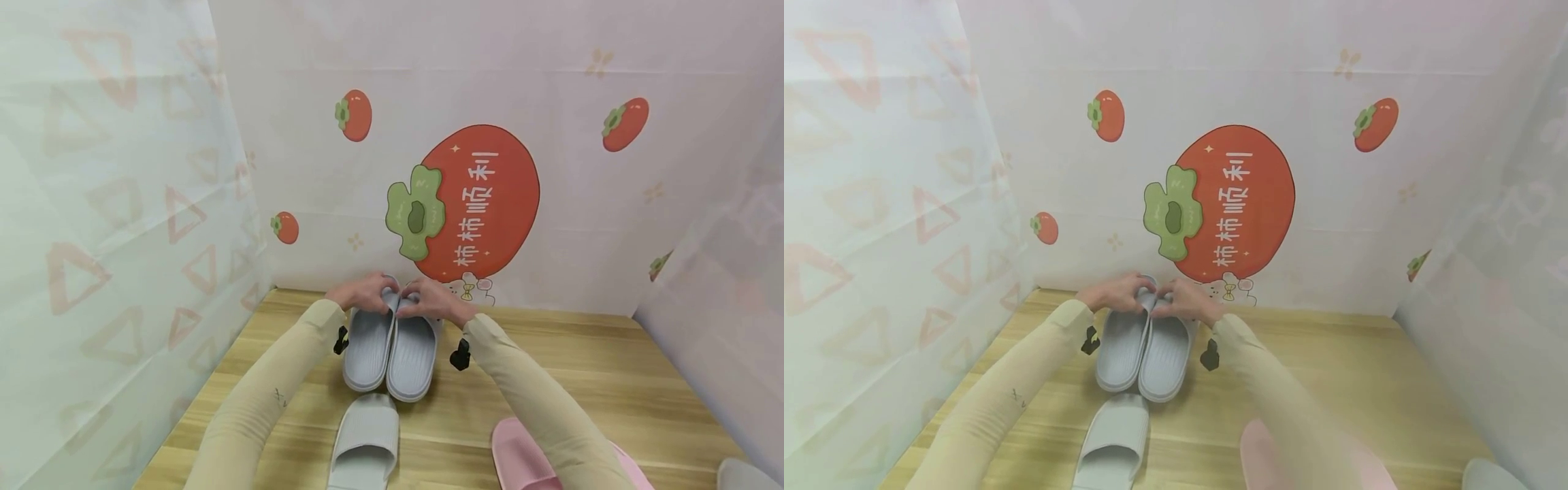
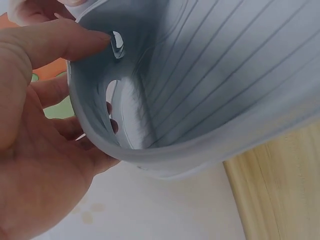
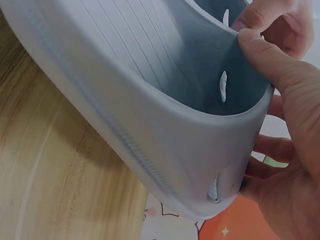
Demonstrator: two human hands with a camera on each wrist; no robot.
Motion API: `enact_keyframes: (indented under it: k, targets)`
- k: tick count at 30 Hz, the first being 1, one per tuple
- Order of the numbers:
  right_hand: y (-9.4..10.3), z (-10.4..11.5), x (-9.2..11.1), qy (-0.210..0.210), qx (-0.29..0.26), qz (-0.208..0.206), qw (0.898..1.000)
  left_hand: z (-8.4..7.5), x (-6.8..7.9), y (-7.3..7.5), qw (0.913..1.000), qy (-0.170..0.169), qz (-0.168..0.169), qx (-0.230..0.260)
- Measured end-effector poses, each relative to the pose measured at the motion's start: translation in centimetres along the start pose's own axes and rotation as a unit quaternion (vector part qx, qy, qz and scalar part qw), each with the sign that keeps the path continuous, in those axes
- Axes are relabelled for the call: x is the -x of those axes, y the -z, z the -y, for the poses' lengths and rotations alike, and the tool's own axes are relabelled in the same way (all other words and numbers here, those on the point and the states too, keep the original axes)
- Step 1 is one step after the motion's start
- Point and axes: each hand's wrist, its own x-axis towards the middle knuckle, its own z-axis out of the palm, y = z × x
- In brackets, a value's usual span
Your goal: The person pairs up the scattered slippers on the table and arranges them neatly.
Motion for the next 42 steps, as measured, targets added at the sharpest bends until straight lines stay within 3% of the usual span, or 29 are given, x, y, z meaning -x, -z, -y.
enact_keyframes:
  k: [24, 31, 42]
  targets:
    - [-1.0, -1.0, -1.4, -0.015, -0.001, 0.028, 1.000, 1.3, -0.7, -1.1, 0.9999, 0.007, -0.013, 0.006]
    - [-1.9, -1.7, -1.8, 0.015, 0.014, 0.014, 1.000, 1.5, -1.1, -1.8, 0.9999, 0.008, -0.014, 0.000]
    - [-3.1, -2.2, -1.9, 0.024, 0.010, 0.009, 1.000, 2.3, -1.6, -3.2, 0.9996, 0.009, -0.027, -0.002]
